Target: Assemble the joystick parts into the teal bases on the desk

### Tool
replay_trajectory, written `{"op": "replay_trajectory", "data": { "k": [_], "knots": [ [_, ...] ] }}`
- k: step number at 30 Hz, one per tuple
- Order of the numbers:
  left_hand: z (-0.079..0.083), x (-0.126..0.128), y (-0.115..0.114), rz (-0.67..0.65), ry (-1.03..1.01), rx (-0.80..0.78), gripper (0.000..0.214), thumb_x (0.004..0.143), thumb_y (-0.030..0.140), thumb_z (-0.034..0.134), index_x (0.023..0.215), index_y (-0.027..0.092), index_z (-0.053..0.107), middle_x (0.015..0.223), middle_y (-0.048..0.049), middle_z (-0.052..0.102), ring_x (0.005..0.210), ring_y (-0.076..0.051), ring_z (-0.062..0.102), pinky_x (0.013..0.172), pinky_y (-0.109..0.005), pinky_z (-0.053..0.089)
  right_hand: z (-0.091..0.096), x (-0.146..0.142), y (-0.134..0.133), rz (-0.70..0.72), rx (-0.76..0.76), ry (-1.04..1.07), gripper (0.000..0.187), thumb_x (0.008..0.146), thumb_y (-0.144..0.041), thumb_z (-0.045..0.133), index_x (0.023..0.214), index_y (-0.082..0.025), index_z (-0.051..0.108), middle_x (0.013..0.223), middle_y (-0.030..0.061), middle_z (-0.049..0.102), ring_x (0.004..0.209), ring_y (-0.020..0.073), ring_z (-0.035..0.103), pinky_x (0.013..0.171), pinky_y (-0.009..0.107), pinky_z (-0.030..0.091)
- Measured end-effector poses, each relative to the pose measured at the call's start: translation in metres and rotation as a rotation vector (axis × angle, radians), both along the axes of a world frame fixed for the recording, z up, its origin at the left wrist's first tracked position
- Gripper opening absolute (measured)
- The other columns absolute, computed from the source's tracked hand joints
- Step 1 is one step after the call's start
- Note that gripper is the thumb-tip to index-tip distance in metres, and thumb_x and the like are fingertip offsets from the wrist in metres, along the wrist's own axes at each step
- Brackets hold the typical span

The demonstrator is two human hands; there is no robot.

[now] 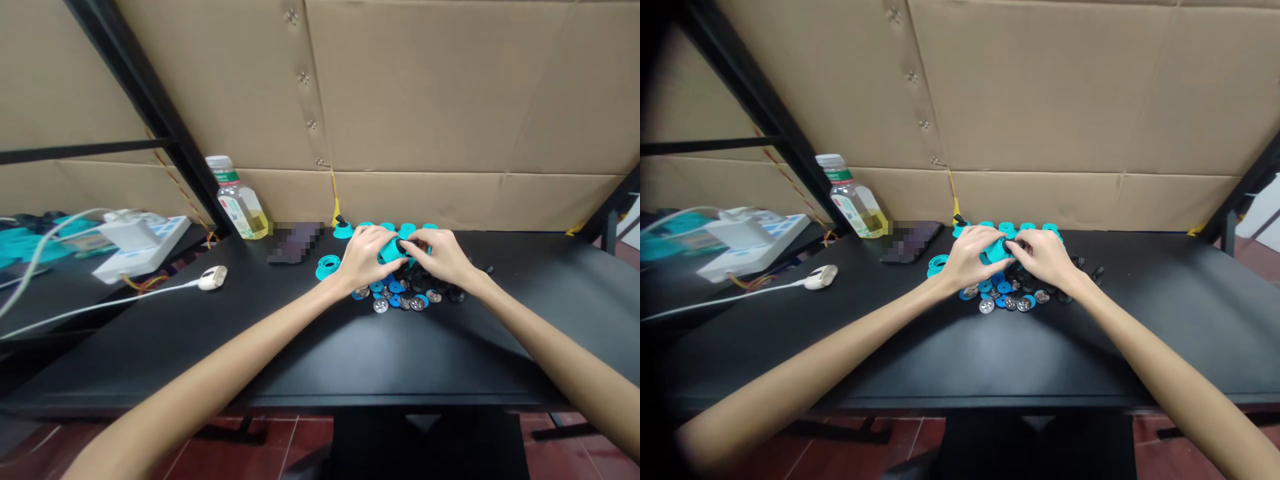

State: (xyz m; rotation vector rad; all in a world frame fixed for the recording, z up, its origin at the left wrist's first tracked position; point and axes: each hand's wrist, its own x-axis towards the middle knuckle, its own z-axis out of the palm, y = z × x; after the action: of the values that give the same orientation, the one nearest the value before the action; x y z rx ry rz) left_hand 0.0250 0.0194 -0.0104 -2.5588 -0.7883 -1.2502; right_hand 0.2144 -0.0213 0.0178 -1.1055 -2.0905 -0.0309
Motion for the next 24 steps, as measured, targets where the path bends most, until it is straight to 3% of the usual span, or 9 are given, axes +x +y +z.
{"op": "replay_trajectory", "data": {
  "k": [6,10,16,19,24],
  "knots": [
    [0.011,0.002,-0.013,-0.059,-0.013,-0.007,0.033,0.081,0.038,0.063,0.106,0.016,0.064,0.101,-0.0088,0.072,0.099,-0.024,0.064,0.093,-0.044,0.040,-0.008,0.002,-0.016,0.001,0.140,0.040,0.020,0.091,-0.028,0.054,0.085,-0.014,0.067,0.071,0.0038,0.065,0.054,0.0105,0.050,0.055,0.023,0.040],
    [0.008,0.004,-0.020,-0.049,0.024,-0.037,0.034,0.081,0.038,0.064,0.106,0.016,0.064,0.103,-0.0094,0.072,0.099,-0.025,0.064,0.093,-0.045,0.041,-0.013,0.003,-0.020,-0.021,0.149,0.048,0.020,0.092,-0.028,0.053,0.085,-0.014,0.066,0.069,0.0031,0.063,0.053,0.0104,0.050,0.056,0.024,0.041],
    [0.003,0.002,-0.023,-0.031,0.027,-0.043,0.033,0.082,0.039,0.064,0.106,0.017,0.064,0.102,-0.0091,0.072,0.097,-0.024,0.065,0.092,-0.045,0.041,-0.019,0.001,-0.019,-0.015,0.064,0.008,0.028,0.093,-0.031,0.048,0.084,-0.014,0.067,0.073,0.0066,0.065,0.062,0.0146,0.057,0.060,0.027,0.043],
    [0.009,0.005,-0.023,-0.021,0.007,-0.047,0.031,0.082,0.038,0.064,0.105,0.017,0.064,0.101,-0.0086,0.072,0.096,-0.024,0.065,0.092,-0.045,0.041,-0.015,0.000,-0.018,-0.033,0.000,0.169,0.025,0.090,-0.035,0.053,0.085,-0.015,0.068,0.072,0.0057,0.066,0.059,0.0138,0.057,0.058,0.026,0.044],
    [0.014,0.011,-0.021,0.024,-0.040,-0.107,0.031,0.080,0.039,0.067,0.102,0.018,0.066,0.101,-0.0078,0.073,0.096,-0.025,0.065,0.093,-0.045,0.041,-0.009,-0.003,-0.016,-0.045,-0.329,0.520,0.031,0.084,-0.046,0.059,0.075,-0.017,0.065,0.044,-0.0029,0.053,0.037,0.0109,0.047,0.043,0.025,0.040]
  ]
}}
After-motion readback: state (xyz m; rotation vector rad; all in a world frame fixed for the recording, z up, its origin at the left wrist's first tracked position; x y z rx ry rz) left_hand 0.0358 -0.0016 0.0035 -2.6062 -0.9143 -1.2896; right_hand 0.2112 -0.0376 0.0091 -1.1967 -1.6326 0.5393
